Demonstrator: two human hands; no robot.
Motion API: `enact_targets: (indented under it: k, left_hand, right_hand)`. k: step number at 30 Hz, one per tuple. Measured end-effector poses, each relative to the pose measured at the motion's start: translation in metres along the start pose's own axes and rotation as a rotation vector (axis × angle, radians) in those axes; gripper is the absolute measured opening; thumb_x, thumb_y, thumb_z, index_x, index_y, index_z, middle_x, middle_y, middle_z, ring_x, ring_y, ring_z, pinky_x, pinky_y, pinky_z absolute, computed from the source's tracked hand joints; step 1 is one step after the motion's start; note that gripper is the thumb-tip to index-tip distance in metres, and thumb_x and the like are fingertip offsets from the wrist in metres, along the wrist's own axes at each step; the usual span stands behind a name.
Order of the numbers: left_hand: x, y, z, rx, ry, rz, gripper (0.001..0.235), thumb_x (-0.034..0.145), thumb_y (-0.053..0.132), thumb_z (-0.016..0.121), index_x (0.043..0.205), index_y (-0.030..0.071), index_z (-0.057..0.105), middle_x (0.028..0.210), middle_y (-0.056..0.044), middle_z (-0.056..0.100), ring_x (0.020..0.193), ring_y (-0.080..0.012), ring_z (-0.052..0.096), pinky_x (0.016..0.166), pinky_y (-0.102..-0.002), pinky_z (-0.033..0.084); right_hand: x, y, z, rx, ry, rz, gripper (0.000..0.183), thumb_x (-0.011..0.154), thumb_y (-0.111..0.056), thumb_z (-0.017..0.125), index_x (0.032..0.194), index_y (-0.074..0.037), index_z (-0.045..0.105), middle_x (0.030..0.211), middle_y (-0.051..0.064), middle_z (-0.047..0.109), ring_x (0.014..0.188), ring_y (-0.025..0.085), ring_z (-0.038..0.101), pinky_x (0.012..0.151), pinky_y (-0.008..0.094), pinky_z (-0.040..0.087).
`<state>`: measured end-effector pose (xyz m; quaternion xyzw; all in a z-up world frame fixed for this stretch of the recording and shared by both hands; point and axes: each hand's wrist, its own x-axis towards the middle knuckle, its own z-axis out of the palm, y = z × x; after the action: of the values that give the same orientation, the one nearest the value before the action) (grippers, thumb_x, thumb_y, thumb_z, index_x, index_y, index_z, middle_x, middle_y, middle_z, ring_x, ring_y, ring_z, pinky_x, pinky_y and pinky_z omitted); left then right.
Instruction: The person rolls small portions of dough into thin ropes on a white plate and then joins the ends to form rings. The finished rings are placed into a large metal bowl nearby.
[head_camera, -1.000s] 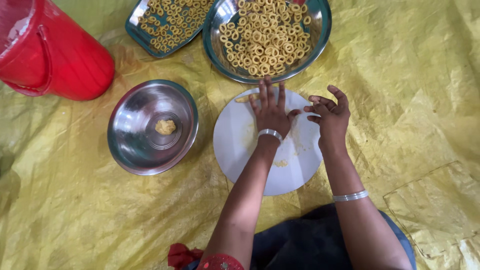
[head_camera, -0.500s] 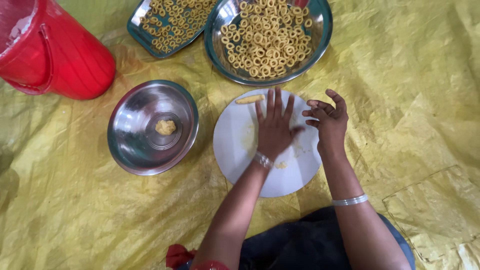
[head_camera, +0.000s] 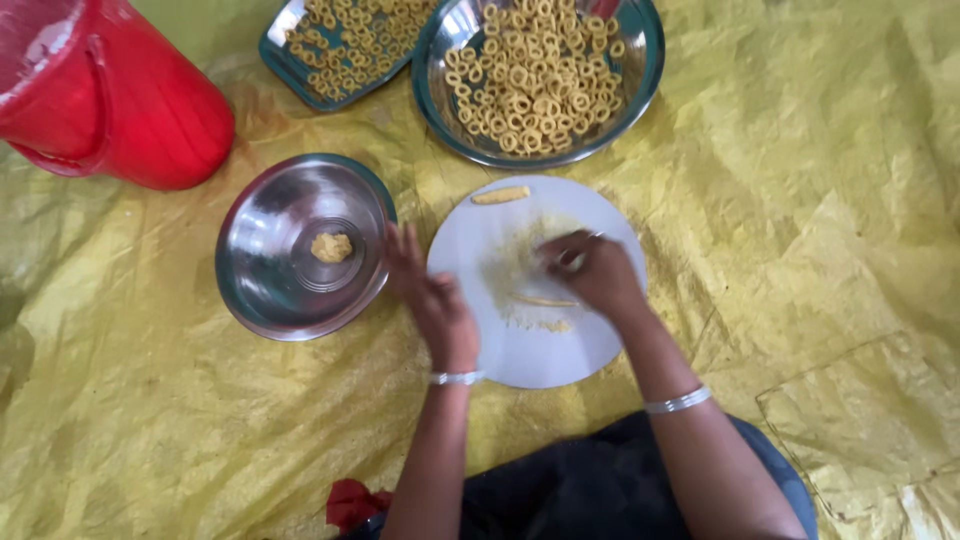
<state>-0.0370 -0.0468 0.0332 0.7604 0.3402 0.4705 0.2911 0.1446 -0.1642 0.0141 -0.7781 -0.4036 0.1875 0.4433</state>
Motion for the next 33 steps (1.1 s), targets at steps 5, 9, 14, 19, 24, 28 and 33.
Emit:
enact_targets:
  k: [5,9,14,19,24,28,33]
  left_hand:
    - [-0.011,-0.021,-0.03,-0.307,-0.131,-0.462,0.05,0.107,0.045,0.048,0.122,0.004,0.072,0.103,-0.011,0.08,0.103,-0.0227,0.078,0.093,-0.036,0.058]
    - [-0.041,-0.033,-0.012,-0.508,-0.525,-0.681,0.04,0.1,0.038,0.061,0.109,0.003,0.077,0.082,-0.01,0.08,0.065,-0.0174,0.077,0.058,-0.031,0.065]
    - [-0.068,-0.024,0.025,-0.816,-0.545,-1.09,0.032,0.098,0.024,0.066,0.114,-0.003,0.072,0.094,-0.016,0.079,0.076,-0.0218,0.078,0.07,-0.034,0.067]
    - [-0.054,-0.024,0.057,-1.082,-0.121,-1.201,0.033,0.094,0.014,0.07,0.119,-0.008,0.067,0.104,-0.021,0.077,0.089,-0.025,0.079,0.081,-0.035,0.065]
    - [-0.042,-0.026,0.062,-1.072,0.004,-1.081,0.032,0.093,0.013,0.073,0.116,-0.008,0.069,0.099,-0.016,0.077,0.088,-0.0246,0.078,0.08,-0.036,0.067]
    - [-0.037,-0.025,0.057,-0.945,-0.119,-0.975,0.033,0.094,0.019,0.074,0.113,-0.009,0.072,0.091,-0.014,0.076,0.08,-0.0215,0.076,0.075,-0.034,0.066]
    - [-0.028,-0.028,0.052,-0.82,-0.289,-0.828,0.033,0.095,0.02,0.073,0.111,-0.009,0.075,0.086,-0.013,0.075,0.074,-0.0167,0.073,0.07,-0.03,0.064]
  right_hand:
    - [-0.023,-0.023,0.037,-0.458,-0.071,-0.251,0.021,0.07,-0.029,0.085,0.09,-0.021,0.084,0.092,0.007,0.074,0.089,0.029,0.07,0.075,0.042,0.057]
    - [-0.019,-0.015,0.042,-0.485,-0.079,-0.123,0.013,0.076,-0.026,0.085,0.087,-0.021,0.083,0.091,0.006,0.075,0.086,0.025,0.071,0.076,0.04,0.057]
    - [-0.003,0.002,0.035,0.292,-0.087,0.183,0.015,0.085,-0.016,0.08,0.099,-0.013,0.081,0.086,-0.001,0.079,0.07,0.007,0.07,0.063,0.023,0.053]
    - [0.001,0.01,0.027,0.567,-0.066,0.321,0.018,0.087,-0.012,0.078,0.103,-0.003,0.076,0.084,-0.001,0.076,0.066,0.006,0.064,0.053,0.021,0.044]
    - [0.002,0.005,0.024,0.529,-0.048,0.265,0.021,0.087,-0.014,0.078,0.106,-0.005,0.078,0.087,0.0,0.077,0.069,0.006,0.064,0.057,0.023,0.047]
    - [-0.002,-0.009,0.016,0.109,0.063,0.023,0.019,0.088,-0.019,0.081,0.104,-0.008,0.08,0.09,0.004,0.079,0.075,0.01,0.071,0.069,0.027,0.056]
    - [-0.01,-0.034,0.004,-0.085,0.075,-0.114,0.016,0.084,-0.017,0.08,0.099,-0.013,0.081,0.093,0.005,0.077,0.073,0.021,0.071,0.07,0.035,0.056]
